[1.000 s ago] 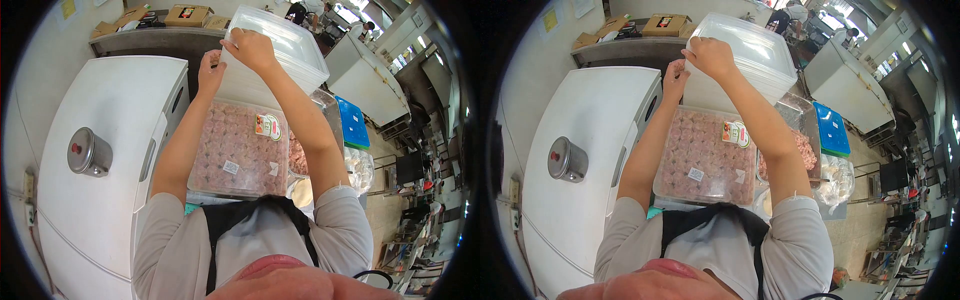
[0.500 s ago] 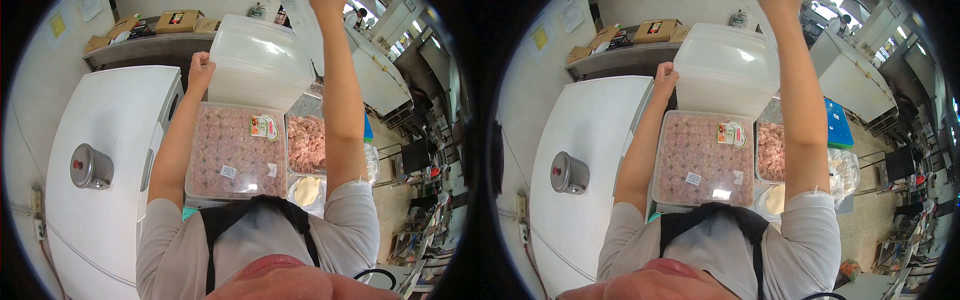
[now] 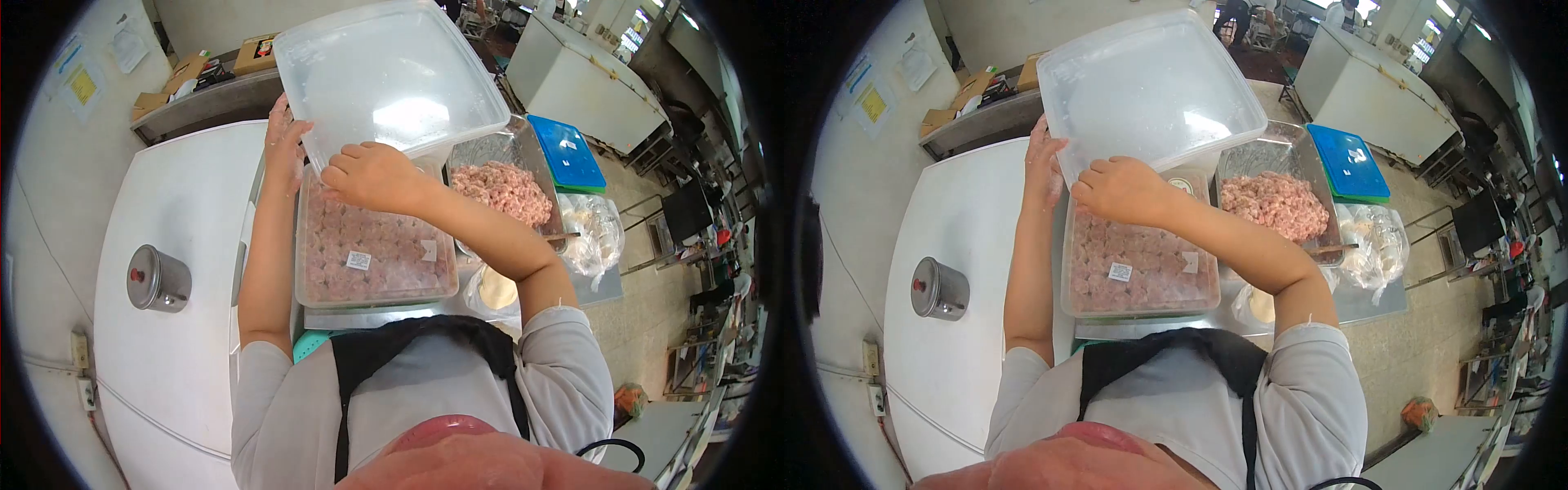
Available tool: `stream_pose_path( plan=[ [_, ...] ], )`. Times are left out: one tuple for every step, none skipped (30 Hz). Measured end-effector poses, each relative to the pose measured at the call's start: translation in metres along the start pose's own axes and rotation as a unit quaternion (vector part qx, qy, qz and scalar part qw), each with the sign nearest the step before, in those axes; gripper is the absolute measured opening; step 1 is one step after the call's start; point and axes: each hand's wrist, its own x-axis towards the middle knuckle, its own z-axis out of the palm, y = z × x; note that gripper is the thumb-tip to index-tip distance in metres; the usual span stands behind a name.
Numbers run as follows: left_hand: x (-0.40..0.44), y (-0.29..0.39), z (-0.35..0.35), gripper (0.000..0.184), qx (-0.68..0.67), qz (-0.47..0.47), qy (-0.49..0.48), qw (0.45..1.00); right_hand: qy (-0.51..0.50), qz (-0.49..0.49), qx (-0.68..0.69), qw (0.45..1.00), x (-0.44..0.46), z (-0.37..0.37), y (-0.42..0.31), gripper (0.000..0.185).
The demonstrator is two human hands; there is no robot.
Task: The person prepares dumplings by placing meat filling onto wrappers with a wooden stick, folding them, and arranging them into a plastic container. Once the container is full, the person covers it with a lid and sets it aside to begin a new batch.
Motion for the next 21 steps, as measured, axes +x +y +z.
stream_pose_path(
  plan=[
    [-0.005,-0.007,-0.004,0.063,0.001,-0.001,-0.002,1.000,0.001,0.002,0.000,1.000,-0.003,-0.001,0.000,0.028],
    [-0.011,-0.009,-0.004,0.064,-0.021,0.021,0.023,0.999,-0.015,0.019,0.055,0.998,-0.006,-0.007,0.001,0.028],
    [-0.017,-0.010,-0.006,0.066,-0.043,0.043,0.049,0.997,-0.030,0.035,0.110,0.993,-0.008,-0.013,0.004,0.029],
    [-0.025,-0.009,-0.013,0.066,-0.044,0.043,0.050,0.997,-0.031,0.034,0.111,0.993,-0.010,-0.020,0.010,0.029],
    [-0.036,-0.003,-0.019,0.067,-0.065,0.021,0.058,0.996,0.010,0.067,0.098,0.993,-0.008,-0.034,0.019,0.029],
    [-0.046,0.003,-0.024,0.068,-0.087,0.000,0.066,0.994,0.051,0.099,0.085,0.990,-0.006,-0.045,0.028,0.030],
    [-0.053,0.007,-0.028,0.068,-0.087,0.002,0.072,0.994,0.093,0.101,0.048,0.989,-0.007,-0.050,0.043,0.031],
    [-0.060,0.011,-0.031,0.068,-0.045,0.044,0.083,0.995,0.135,0.102,0.013,0.985,-0.008,-0.053,0.056,0.032],
    [-0.067,0.018,-0.033,0.069,-0.002,0.085,0.094,0.992,0.135,0.098,0.017,0.986,-0.009,-0.060,0.061,0.032],
    [-0.073,0.028,-0.034,0.069,-0.001,0.087,0.098,0.991,0.120,0.129,0.047,0.983,-0.009,-0.067,0.065,0.030],
    [-0.079,0.044,-0.029,0.069,0.068,0.142,0.083,0.984,0.103,0.160,0.077,0.979,-0.005,-0.073,0.066,0.029],
    [-0.086,0.059,-0.023,0.069,0.135,0.195,0.067,0.969,0.102,0.157,0.078,0.979,0.002,-0.079,0.056,0.029],
    [-0.095,0.075,-0.015,0.069,0.135,0.196,0.070,0.969,0.105,0.224,0.248,0.937,0.010,-0.085,0.035,0.031],
    [-0.104,0.091,-0.005,0.068,0.287,0.307,0.064,0.905,0.104,0.284,0.409,0.861,0.018,-0.090,0.019,0.034],
    [-0.116,0.098,0.004,0.067,0.429,0.407,0.054,0.805,0.106,0.282,0.409,0.861,0.026,-0.092,0.010,0.034],
    [-0.133,0.100,0.012,0.064,0.503,0.422,0.035,0.753,0.173,0.228,0.552,0.783,0.033,-0.093,0.003,0.032],
    [-0.148,0.100,0.022,0.061,0.573,0.435,0.013,0.695,0.235,0.166,0.676,0.679,0.038,-0.096,-0.005,0.029],
    [-0.155,0.092,0.027,0.054,0.562,0.489,-0.030,0.666,0.240,0.164,0.675,0.678,0.041,-0.103,-0.015,0.029],
    [-0.161,0.080,0.030,0.048,0.547,0.541,-0.073,0.634,0.283,0.195,0.612,0.712,0.044,-0.112,-0.025,0.029],
    [-0.166,0.072,0.030,0.048,0.547,0.542,-0.075,0.633,0.323,0.224,0.545,0.741,0.044,-0.118,-0.032,0.028],
    [-0.172,0.065,0.030,0.048,0.542,0.533,-0.100,0.642,0.325,0.224,0.544,0.740,0.041,-0.118,-0.035,0.028]
  ],
)
